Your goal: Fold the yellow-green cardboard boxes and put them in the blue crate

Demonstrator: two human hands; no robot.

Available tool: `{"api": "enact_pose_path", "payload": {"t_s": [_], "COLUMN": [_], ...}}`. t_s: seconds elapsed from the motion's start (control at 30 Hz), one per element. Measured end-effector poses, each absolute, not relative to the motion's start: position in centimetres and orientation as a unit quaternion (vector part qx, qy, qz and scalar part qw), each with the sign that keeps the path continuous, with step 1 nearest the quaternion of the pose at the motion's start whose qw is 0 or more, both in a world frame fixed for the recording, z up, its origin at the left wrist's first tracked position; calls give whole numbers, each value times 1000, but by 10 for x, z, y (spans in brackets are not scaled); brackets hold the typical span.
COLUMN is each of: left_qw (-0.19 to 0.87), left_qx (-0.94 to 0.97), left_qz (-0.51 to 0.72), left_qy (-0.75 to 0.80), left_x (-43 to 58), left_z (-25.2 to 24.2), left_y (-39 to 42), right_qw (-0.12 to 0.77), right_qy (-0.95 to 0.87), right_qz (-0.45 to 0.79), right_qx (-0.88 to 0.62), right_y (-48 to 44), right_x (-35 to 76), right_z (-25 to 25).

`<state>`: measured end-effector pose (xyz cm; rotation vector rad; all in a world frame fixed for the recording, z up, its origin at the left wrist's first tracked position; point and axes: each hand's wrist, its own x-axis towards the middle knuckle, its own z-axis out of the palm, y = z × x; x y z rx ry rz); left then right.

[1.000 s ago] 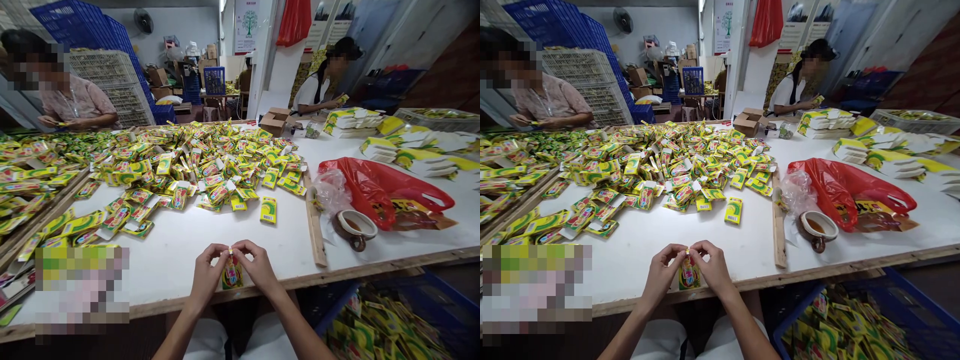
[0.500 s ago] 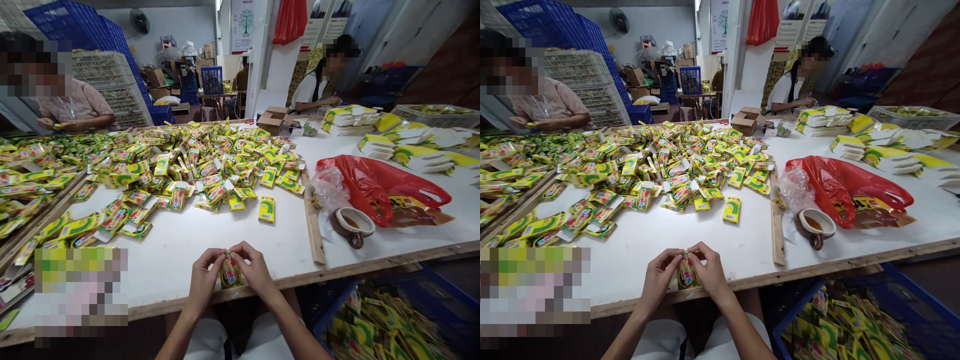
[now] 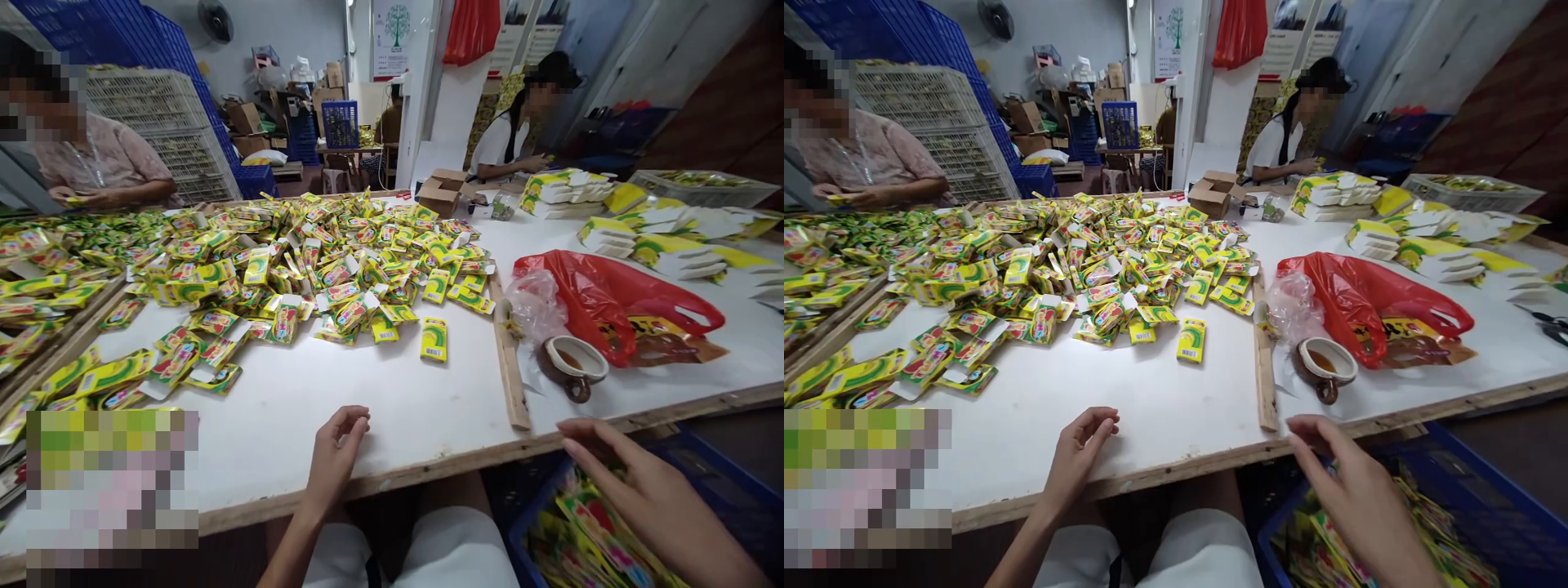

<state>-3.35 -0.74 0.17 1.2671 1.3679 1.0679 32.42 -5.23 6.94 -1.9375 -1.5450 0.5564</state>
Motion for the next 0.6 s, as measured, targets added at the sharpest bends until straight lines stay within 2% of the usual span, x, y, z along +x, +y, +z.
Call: {"api": "enact_pose_path", "payload": {"t_s": [0.1, 0.23, 0.4, 0.47, 0.53, 0.6], "left_qw": [472, 443, 438, 437, 441, 453], "left_qx": [525, 523, 513, 509, 499, 475], "left_qz": [433, 444, 454, 458, 470, 492], "left_qy": [560, 577, 582, 583, 580, 572], "left_x": [-32, -34, -34, -34, -34, -33], "left_z": [3, 3, 4, 3, 1, -3], "left_y": [-7, -10, -13, -13, -12, -9], "right_qw": [330, 341, 187, 162, 203, 297], "right_qy": [-603, -737, -816, -816, -801, -763], "right_qz": [207, 161, 89, 88, 110, 167], "right_qx": [-697, -562, -539, -548, -552, -550], "right_y": [-31, 33, 102, 113, 108, 87], "right_x": [287, 191, 128, 126, 129, 133], "right_z": [58, 29, 4, 2, 5, 10]}}
